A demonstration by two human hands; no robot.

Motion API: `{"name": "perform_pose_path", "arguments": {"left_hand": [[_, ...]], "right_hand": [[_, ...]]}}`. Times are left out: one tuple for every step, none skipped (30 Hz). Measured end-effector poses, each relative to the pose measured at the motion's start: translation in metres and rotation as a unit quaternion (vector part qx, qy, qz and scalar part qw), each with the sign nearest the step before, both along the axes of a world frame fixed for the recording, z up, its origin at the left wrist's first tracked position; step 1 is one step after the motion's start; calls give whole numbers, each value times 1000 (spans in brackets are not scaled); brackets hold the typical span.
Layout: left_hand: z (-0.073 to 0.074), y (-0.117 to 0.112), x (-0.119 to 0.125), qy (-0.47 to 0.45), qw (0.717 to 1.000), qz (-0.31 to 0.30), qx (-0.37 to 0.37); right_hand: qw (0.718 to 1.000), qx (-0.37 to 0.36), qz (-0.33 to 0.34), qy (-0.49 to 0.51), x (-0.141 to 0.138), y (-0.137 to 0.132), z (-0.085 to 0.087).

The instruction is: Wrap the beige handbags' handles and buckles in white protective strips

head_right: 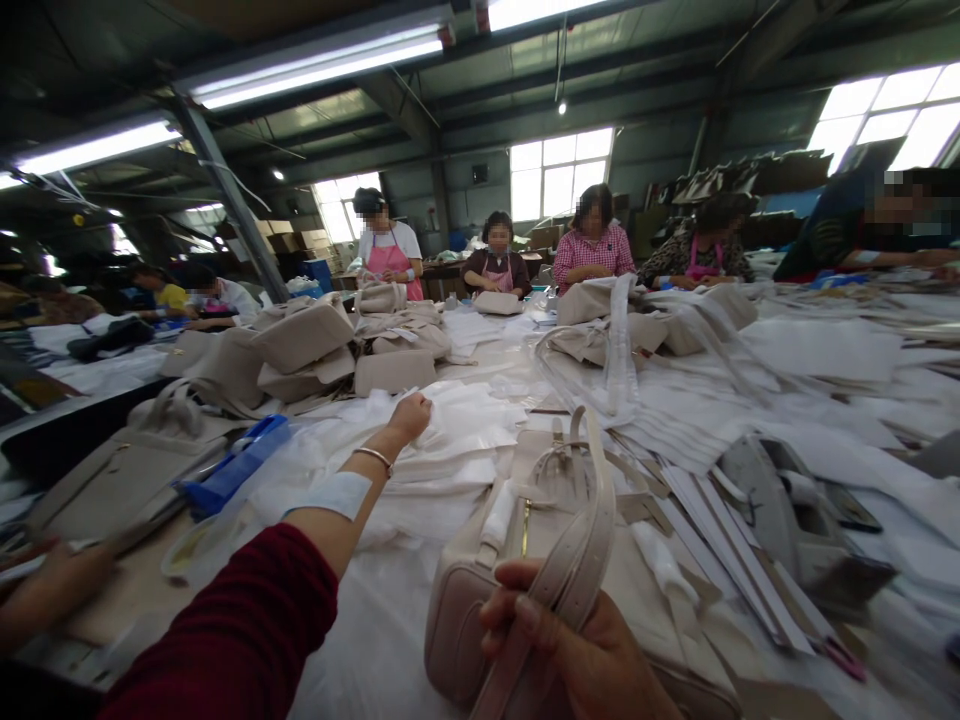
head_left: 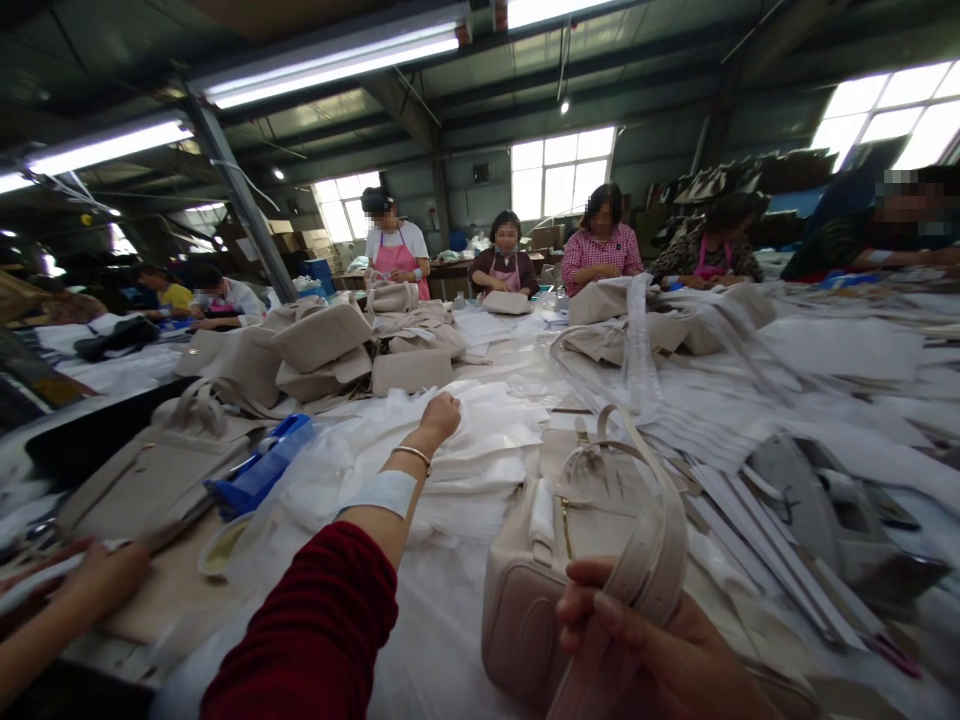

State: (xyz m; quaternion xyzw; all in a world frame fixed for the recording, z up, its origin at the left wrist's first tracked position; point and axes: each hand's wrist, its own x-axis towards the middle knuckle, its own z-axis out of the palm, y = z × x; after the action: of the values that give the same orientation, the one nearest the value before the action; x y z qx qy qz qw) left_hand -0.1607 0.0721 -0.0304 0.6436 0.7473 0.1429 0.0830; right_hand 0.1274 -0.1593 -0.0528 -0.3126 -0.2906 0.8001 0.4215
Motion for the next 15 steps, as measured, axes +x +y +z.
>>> {"name": "perform_pose_path", "arguments": {"left_hand": [[3, -2, 9, 1, 1000, -1, 19], [6, -6, 19, 0, 999, -6, 39], [10, -10, 32, -2, 998, -16, 62], [15, -16, 47, -4, 996, -31, 87], [22, -23, 63, -6, 992, -53, 115], [30, -33, 81, -8, 986, -78, 146], [39, -45, 99, -11, 979, -105, 172], [50, -59, 118, -15, 972, -135, 190], [61, -74, 137, -19, 964, -164, 206], [72, -89, 154, -26, 951, -204, 232], [83, -104, 171, -42, 915, -277, 289], [94, -116, 185, -59, 879, -330, 338], [103, -125, 196, -66, 858, -365, 355], [110, -132, 205, -59, 842, -401, 355], [116, -135, 210, -53, 845, -401, 350]], "right_hand": [[1000, -5, 0, 1, -1, 0, 0], [1000, -8, 2, 3, -1, 0, -1], [1000, -8, 2, 6, -2, 1, -2], [1000, -4, 1, 10, -2, 1, -3], [1000, -1, 0, 13, -1, 2, -3], [1000, 0, -4, 13, -1, 2, -3], [1000, -3, -9, 11, 0, 3, -3], [1000, -11, -16, 8, 1, 3, -2], [999, -24, -22, 4, 1, 3, 0], [999, -37, -26, 0, 1, 3, 2], [999, -49, -22, -6, 0, 2, 5], [998, -53, -21, -17, -2, 0, 7], [998, -46, -25, -34, -3, -2, 9], [997, -31, -33, -56, -4, -4, 10], [996, -10, -44, -78, -5, -6, 11]]}}
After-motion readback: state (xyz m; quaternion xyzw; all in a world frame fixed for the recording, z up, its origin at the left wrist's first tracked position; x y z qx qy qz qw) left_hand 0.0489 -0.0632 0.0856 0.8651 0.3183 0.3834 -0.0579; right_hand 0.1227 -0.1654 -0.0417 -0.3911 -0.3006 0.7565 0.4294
